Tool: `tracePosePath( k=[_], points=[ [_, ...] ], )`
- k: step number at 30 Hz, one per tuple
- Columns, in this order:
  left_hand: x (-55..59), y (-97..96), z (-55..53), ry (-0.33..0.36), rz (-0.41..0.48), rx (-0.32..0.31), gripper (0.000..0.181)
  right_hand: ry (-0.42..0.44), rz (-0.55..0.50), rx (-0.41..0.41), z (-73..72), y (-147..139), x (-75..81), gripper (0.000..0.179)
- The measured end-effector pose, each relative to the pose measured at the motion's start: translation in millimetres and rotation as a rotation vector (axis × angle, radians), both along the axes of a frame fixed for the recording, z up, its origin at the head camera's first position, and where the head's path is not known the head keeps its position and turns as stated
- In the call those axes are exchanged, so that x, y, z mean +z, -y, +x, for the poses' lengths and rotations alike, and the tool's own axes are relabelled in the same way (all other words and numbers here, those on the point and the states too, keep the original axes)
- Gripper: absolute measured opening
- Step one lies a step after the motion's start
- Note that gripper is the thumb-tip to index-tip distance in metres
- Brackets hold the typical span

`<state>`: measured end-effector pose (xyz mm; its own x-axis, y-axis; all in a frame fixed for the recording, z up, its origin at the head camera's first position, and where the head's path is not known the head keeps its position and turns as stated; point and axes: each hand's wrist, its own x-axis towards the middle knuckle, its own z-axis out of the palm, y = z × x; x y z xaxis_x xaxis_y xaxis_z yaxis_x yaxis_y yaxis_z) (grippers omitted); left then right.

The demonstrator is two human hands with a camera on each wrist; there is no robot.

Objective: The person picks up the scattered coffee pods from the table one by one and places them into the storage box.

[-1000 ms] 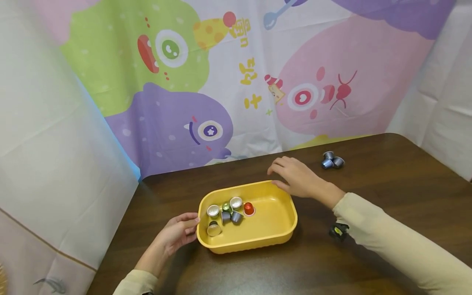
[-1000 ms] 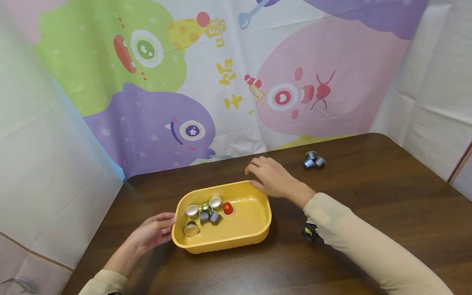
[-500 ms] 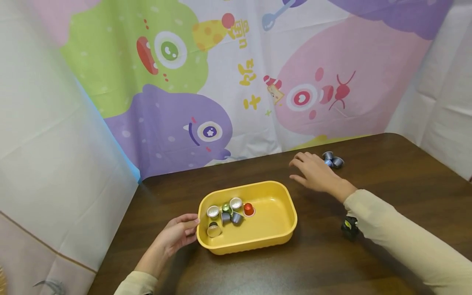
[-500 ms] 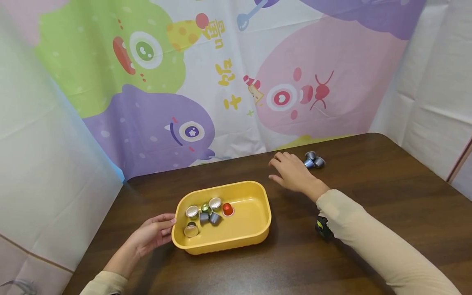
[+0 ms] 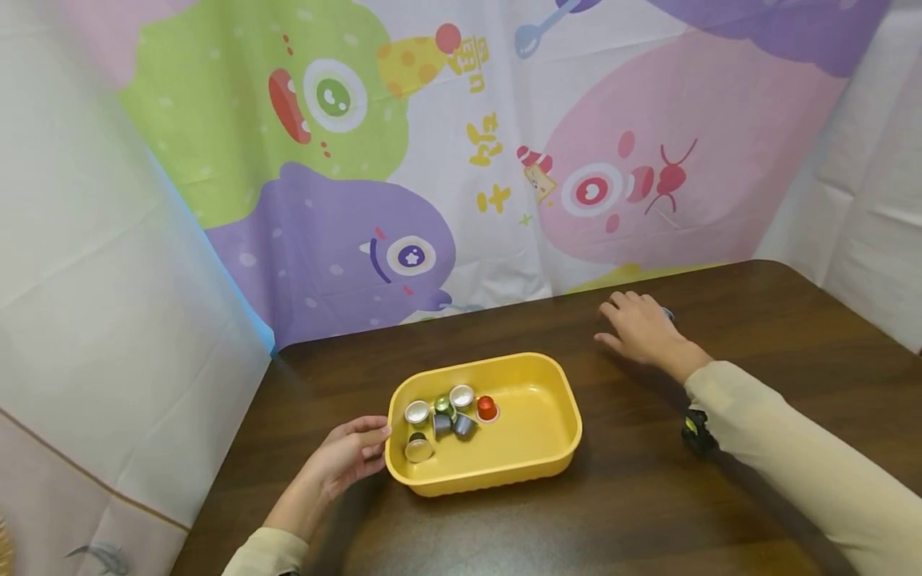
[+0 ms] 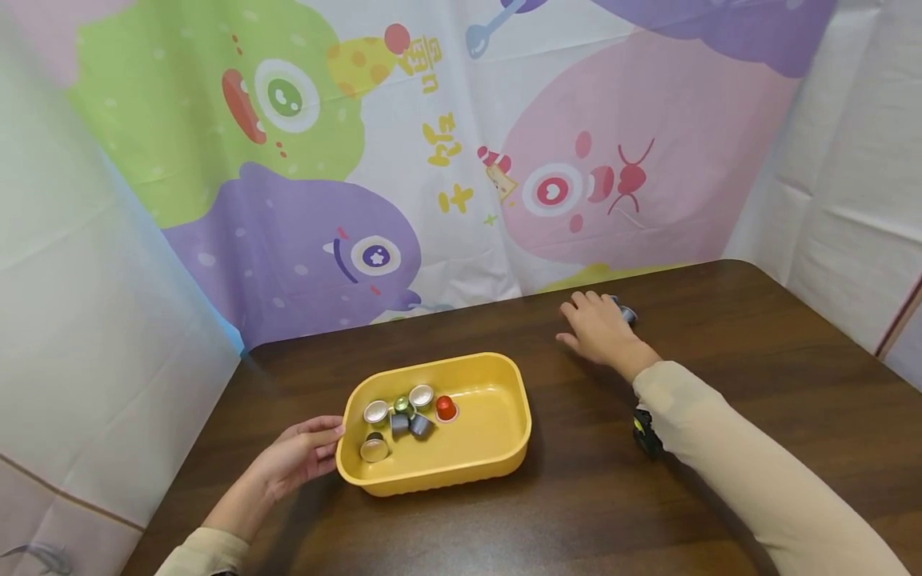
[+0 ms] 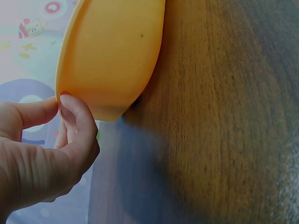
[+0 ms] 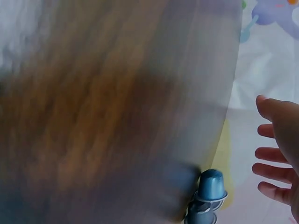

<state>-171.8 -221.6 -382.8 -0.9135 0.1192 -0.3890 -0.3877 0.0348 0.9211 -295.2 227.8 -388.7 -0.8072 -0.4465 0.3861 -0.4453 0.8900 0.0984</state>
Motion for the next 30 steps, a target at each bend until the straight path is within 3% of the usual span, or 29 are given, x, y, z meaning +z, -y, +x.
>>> tracePosePath(
  k=[16, 30],
  points=[
    [1.8, 1.4, -1.5, 0.003, -0.019, -0.007, 0.020, 0.108, 0.038, -0.173, -10.6, -22, -6.7, 0.045],
    [1.8, 0.9, -1.5, 0.013, -0.033, 0.012, 0.027, 0.131, 0.032, -0.166, -15.2, -32, -12.3, 0.039]
  ],
)
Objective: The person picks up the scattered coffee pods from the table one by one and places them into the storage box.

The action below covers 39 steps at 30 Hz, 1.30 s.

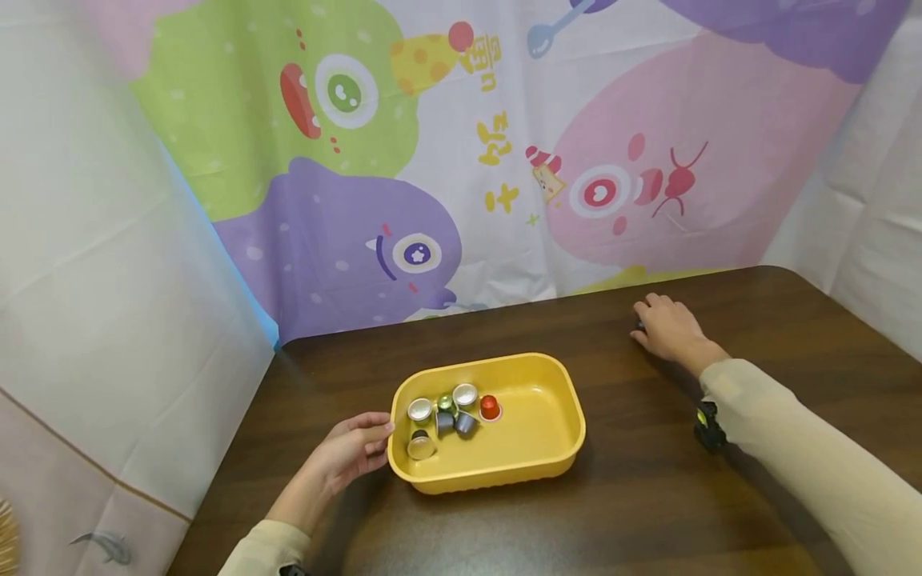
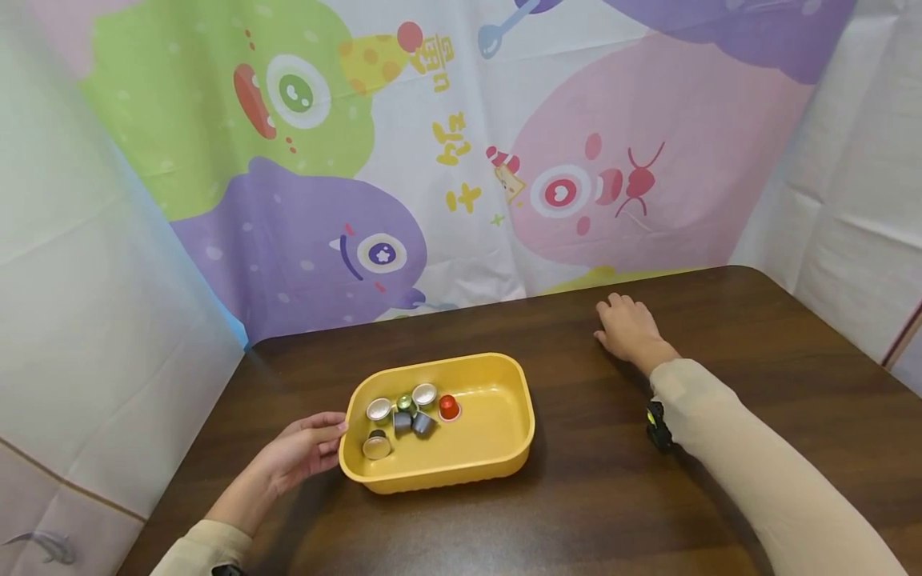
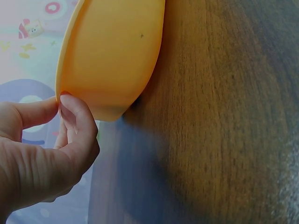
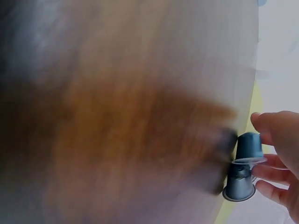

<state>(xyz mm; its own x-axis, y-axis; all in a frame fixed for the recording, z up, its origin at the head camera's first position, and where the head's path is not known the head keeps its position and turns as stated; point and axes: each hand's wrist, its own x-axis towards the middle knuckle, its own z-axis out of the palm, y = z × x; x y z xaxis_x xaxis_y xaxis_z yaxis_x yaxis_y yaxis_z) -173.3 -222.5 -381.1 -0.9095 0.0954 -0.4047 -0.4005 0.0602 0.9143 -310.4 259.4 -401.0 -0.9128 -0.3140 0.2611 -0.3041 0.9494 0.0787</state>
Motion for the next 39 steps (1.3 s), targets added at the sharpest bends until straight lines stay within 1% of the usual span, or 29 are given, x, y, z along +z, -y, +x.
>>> tracePosePath(
  k=[5, 8, 11, 14, 17, 21, 30, 39],
  points=[
    [0.9, -0.5, -0.6, 0.005, 0.000, 0.009, 0.028, -0.017, -0.022, 0.046, -1.6, -2, -4.9, 0.031],
    [1.5, -0.3, 0.3, -0.002, 0.009, -0.007, 0.026, -0.040, -0.029, 0.084, -2.6, -1, -5.5, 0.027],
    [1.1, -0.4, 0.9, -0.009, 0.019, -0.012, 0.022, -0.037, -0.029, 0.108, -2.5, 0, -5.0, 0.024],
    [0.4, -0.7, 1.1, -0.008, 0.017, -0.013, 0.023, -0.025, -0.026, 0.119, -0.8, 1, -3.6, 0.023],
    [-0.7, -0.7, 1.0, -0.006, 0.008, -0.005, 0.028, -0.024, -0.023, 0.124, 1.2, 3, -2.2, 0.022],
    [-0.5, -0.4, 1.4, -0.002, -0.001, 0.003, 0.032, -0.042, -0.026, 0.138, 3.4, 7, 0.8, 0.022],
    [-0.3, -0.4, 1.2, -0.007, 0.008, 0.010, 0.025, -0.093, -0.077, 0.179, 8.4, 16, 7.9, 0.019],
    [-0.5, -1.4, 1.9, -0.016, 0.009, 0.010, 0.022, -0.172, -0.089, 0.263, 14.8, 29, 17.5, 0.021]
  ],
)
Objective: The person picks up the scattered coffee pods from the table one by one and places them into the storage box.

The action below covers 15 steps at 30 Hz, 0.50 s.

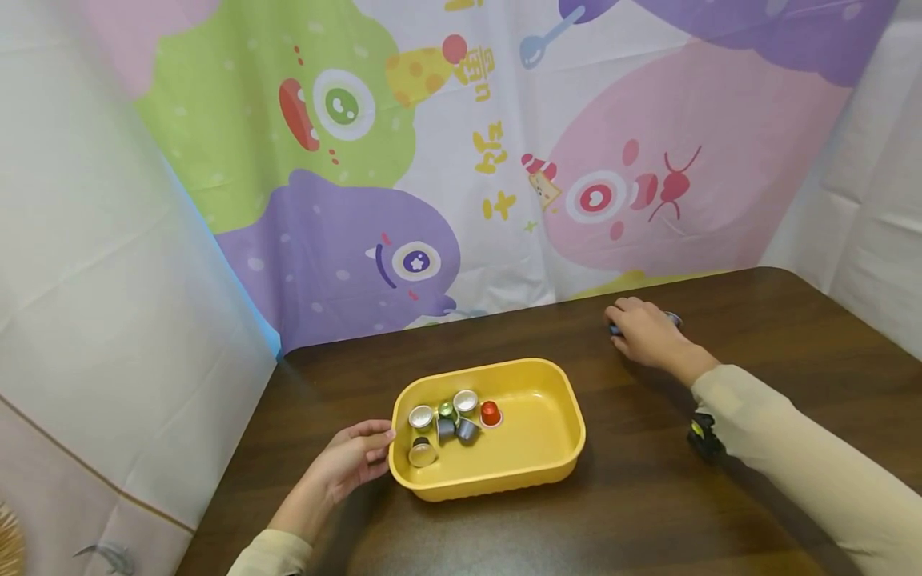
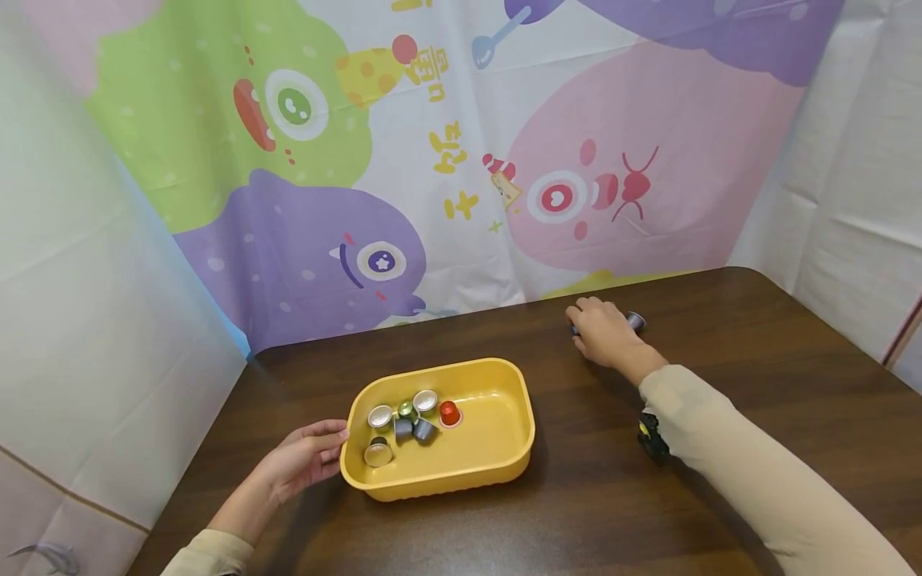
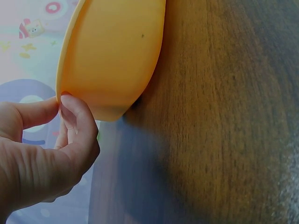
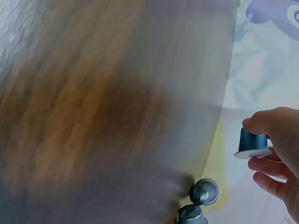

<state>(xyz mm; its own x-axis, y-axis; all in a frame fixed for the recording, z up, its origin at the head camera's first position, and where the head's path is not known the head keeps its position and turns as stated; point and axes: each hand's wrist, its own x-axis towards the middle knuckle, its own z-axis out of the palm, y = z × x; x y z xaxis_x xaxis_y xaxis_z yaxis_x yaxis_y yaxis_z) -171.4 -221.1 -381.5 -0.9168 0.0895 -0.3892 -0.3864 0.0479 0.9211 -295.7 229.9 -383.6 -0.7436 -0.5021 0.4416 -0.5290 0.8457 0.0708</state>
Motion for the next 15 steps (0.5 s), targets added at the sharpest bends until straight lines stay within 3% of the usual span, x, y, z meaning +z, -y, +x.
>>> tracePosePath(
  k=[15],
  points=[
    [1.3, 0.7, -0.2, 0.008, 0.007, -0.012, 0.027, -0.032, 0.000, 0.064, 8.6, 19, 7.6, 0.023]
  ],
)
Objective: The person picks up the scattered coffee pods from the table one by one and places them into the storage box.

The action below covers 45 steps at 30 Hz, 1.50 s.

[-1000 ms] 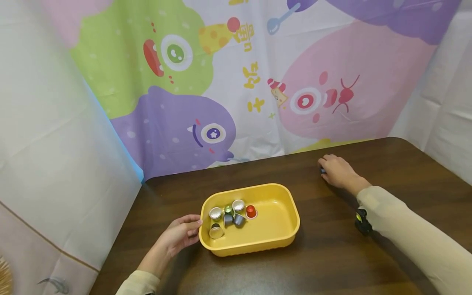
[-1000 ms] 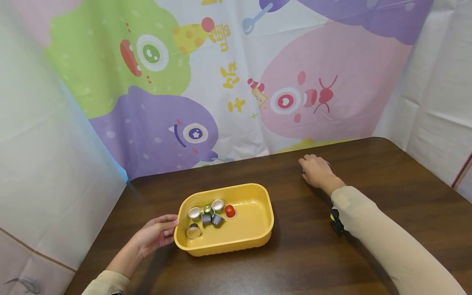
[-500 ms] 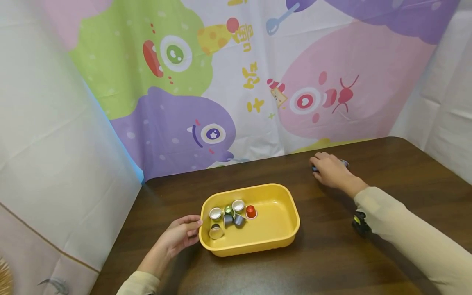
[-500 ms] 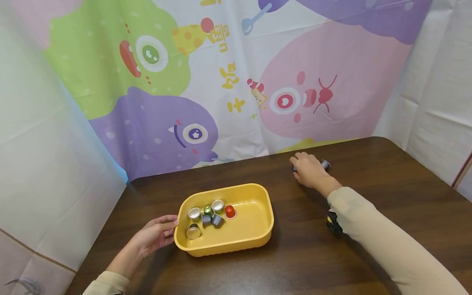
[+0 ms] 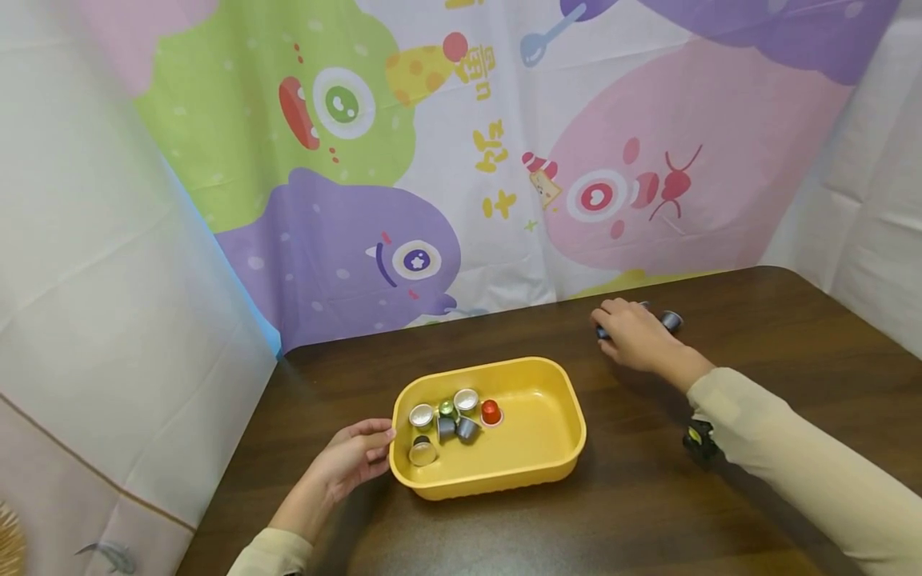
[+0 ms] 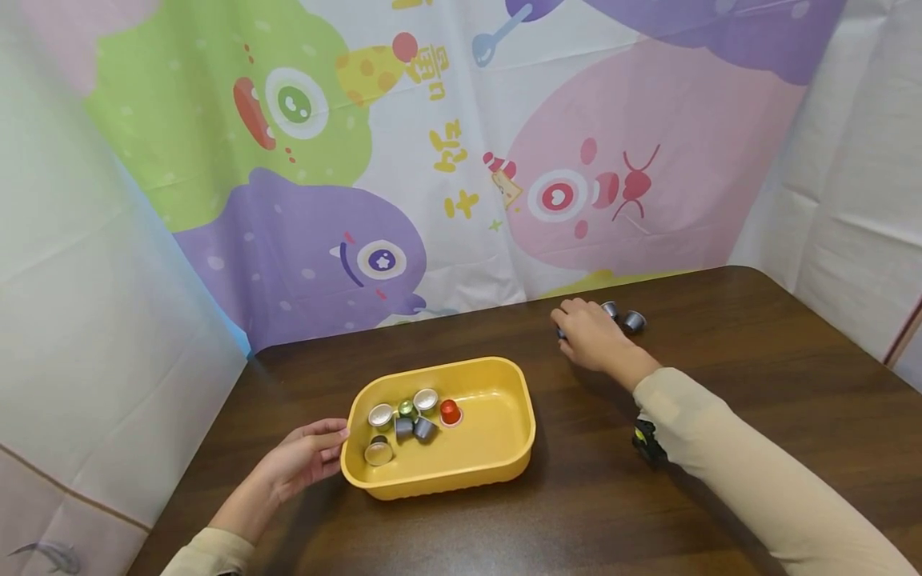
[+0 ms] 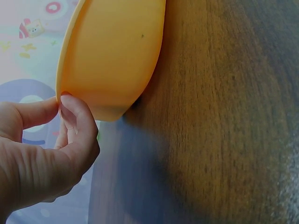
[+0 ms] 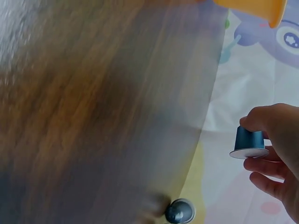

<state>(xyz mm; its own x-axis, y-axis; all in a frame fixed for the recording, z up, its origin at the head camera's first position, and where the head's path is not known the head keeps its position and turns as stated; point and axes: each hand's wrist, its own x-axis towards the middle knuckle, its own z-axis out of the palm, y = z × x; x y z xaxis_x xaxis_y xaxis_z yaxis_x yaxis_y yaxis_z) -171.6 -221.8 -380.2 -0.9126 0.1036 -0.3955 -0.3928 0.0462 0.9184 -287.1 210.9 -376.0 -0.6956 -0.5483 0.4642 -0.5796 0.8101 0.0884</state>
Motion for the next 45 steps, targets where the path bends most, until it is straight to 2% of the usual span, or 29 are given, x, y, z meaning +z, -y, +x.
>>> tracePosePath(
  k=[15, 45],
  points=[
    [-1.6, 1.2, -0.5, -0.001, -0.004, -0.016, 0.022, -0.034, 0.047, 0.082, 16.5, 11, 7.5, 0.025],
    [-0.6, 0.5, -0.3, -0.002, -0.007, 0.002, 0.024, -0.050, 0.114, 0.217, 54.6, 27, 43.2, 0.029]
  ],
)
